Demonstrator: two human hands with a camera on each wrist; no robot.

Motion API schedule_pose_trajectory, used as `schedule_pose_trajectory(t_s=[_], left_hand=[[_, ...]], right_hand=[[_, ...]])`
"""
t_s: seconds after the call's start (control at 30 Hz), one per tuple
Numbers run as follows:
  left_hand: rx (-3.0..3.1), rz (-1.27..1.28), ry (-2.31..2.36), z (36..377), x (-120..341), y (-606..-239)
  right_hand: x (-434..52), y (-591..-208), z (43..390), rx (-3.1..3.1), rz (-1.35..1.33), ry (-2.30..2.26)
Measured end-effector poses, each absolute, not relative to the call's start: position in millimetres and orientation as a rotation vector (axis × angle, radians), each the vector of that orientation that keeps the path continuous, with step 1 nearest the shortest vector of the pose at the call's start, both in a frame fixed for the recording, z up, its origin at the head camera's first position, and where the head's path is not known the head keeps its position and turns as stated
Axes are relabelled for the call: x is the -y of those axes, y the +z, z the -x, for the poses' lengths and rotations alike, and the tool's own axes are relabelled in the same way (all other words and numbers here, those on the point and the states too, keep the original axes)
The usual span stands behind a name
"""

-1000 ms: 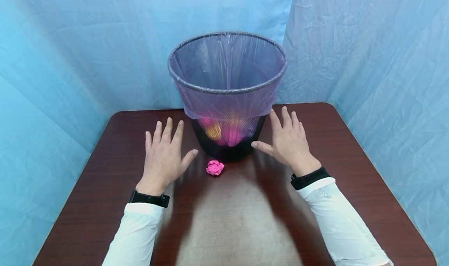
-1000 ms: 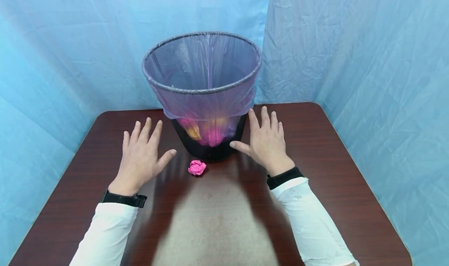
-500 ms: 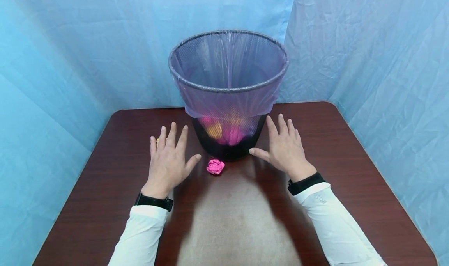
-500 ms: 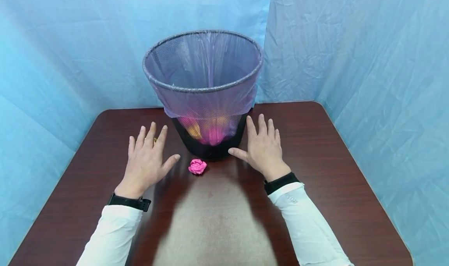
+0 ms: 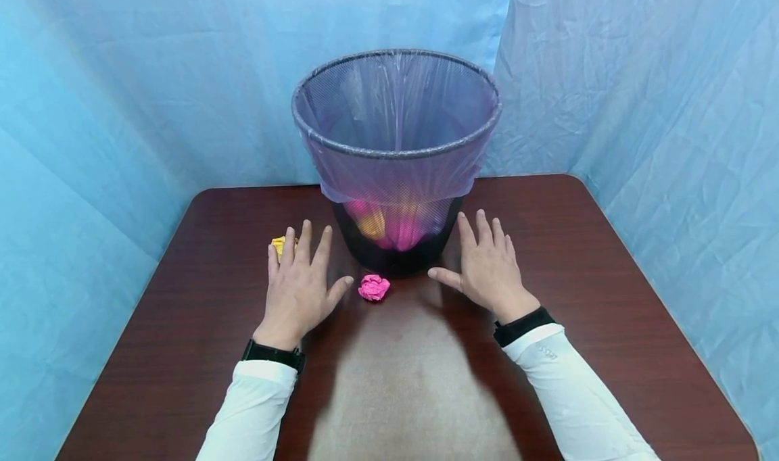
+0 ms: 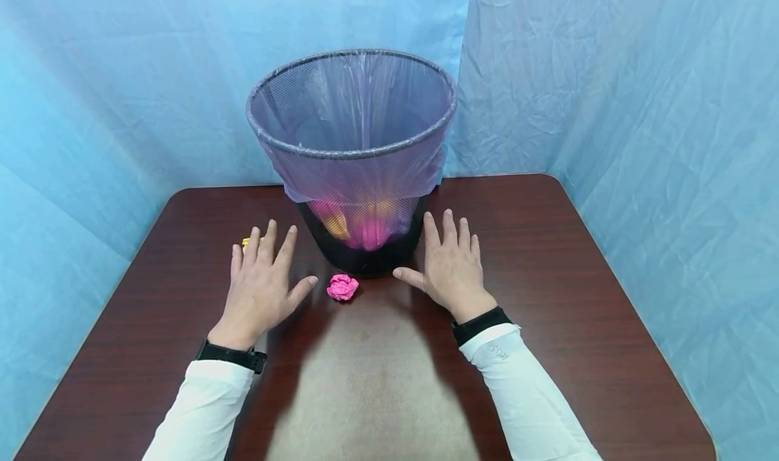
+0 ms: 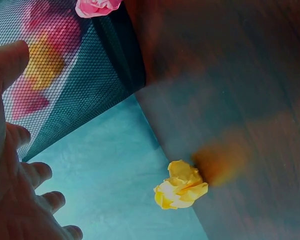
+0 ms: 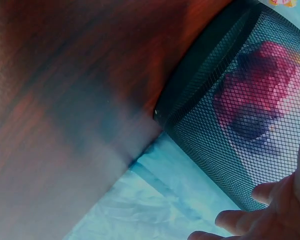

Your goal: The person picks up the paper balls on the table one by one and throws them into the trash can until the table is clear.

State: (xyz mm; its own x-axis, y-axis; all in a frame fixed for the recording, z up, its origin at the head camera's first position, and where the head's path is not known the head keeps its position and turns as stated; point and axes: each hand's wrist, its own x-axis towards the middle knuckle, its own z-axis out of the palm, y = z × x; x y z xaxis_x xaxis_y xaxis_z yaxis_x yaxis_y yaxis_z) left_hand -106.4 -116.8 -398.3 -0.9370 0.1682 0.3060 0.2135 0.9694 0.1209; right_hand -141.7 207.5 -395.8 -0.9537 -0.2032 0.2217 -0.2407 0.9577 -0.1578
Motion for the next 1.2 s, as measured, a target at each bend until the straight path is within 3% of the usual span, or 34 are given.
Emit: schedule_pose_trajectory(t_s=[1.2], left_hand=[[2.882,0.292,-0.257,96.0,113.9,-423.9]], right_hand=[[-172.3,-422.7,115.2,2.991,-0.439,0.243]])
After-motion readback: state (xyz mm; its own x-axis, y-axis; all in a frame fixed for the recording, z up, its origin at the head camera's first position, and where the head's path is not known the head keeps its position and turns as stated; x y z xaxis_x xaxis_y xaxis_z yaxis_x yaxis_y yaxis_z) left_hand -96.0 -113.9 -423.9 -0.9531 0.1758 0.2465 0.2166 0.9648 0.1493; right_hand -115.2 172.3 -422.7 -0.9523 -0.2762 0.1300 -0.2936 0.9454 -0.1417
